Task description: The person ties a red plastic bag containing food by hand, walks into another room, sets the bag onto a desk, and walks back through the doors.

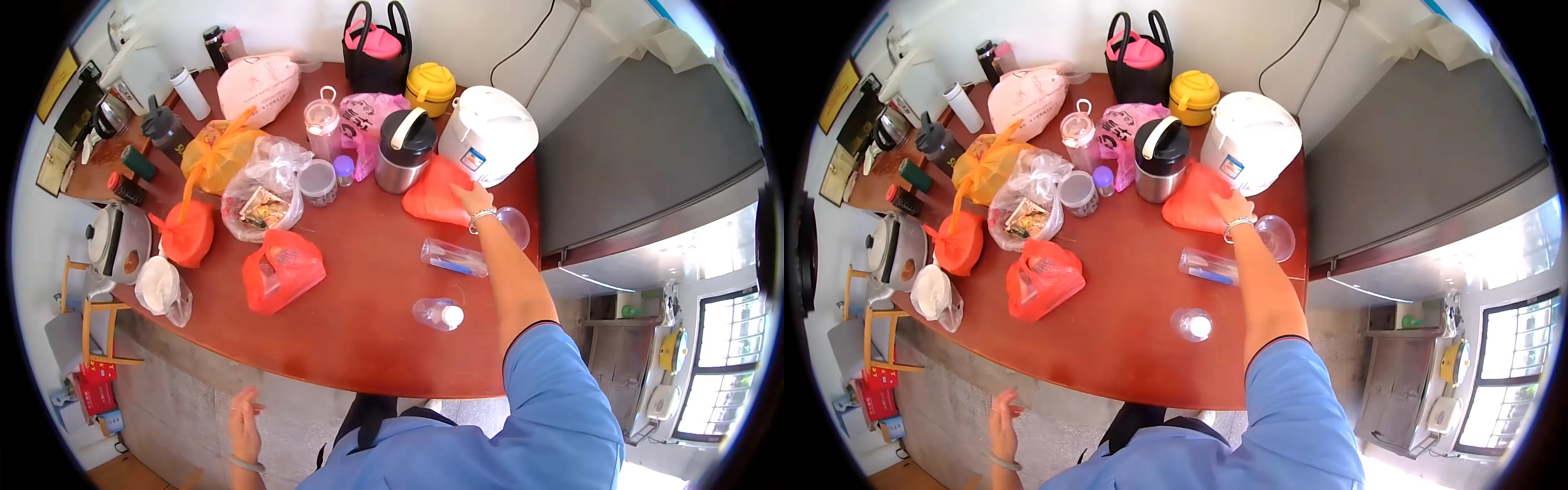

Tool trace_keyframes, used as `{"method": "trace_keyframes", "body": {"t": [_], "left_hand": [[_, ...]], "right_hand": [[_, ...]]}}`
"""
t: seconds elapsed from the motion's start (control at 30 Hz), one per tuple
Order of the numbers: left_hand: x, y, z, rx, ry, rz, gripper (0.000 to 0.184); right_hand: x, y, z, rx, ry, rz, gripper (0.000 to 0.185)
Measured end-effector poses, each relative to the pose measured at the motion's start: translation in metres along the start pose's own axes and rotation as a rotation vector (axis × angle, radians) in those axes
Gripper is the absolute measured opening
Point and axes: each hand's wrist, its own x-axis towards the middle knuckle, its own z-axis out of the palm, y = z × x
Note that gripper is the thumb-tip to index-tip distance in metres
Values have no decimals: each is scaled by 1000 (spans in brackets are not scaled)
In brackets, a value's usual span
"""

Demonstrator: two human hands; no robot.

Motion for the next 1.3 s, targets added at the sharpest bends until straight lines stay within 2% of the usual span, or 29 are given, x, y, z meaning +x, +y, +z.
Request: {"method": "trace_keyframes", "body": {"t": [0.07,0.1,0.17,0.2,0.27,0.37,0.43,0.5,0.57,0.63,0.73,0.83,0.87,0.97,1.07,1.17,1.3], "left_hand": [[-40,4,-1,45,-59,-127,28],[61,-12,22,48,-52,47,26],[54,10,34,60,-197,51,23],[53,20,41,108,-267,122,22],[77,44,55,210,-369,322,21],[98,86,75,192,-388,422,21],[112,111,90,188,-348,543,24],[121,132,106,120,-228,638,36],[111,158,120,-181,-158,462,55],[104,169,127,-251,-82,453,68],[103,133,127,-281,-289,382,60],[92,83,133,-308,-163,268,48],[84,72,137,-355,-117,314,39],[62,55,141,-237,-88,261,37],[56,19,155,-210,-42,325,37],[50,6,164,-35,-10,342,39],[48,-2,168,-43,-20,321,41]], "right_hand": [[-51,4,-13,-209,-35,-12,45],[21,-43,10,-84,159,-262,37],[-8,-4,24,-42,273,-610,22],[-30,4,14,61,262,-756,10],[-53,-7,-11,171,252,-856,9],[-93,-37,-60,278,218,-1033,11],[-123,-61,-93,336,203,-1191,13],[-155,-82,-122,326,123,-1335,21],[-185,-97,-135,349,58,-1512,23],[-213,-99,-130,368,-21,-1539,25],[-251,-96,-108,429,-147,-1566,26],[-271,-74,-71,463,-195,-1521,28],[-279,-66,-63,444,-191,-1471,27],[-293,-39,-46,417,-243,-1375,26],[-307,-17,-38,356,-338,-1214,29],[-313,-1,-18,222,-393,-1045,35],[-311,-6,-10,231,-400,-1029,40]]}}
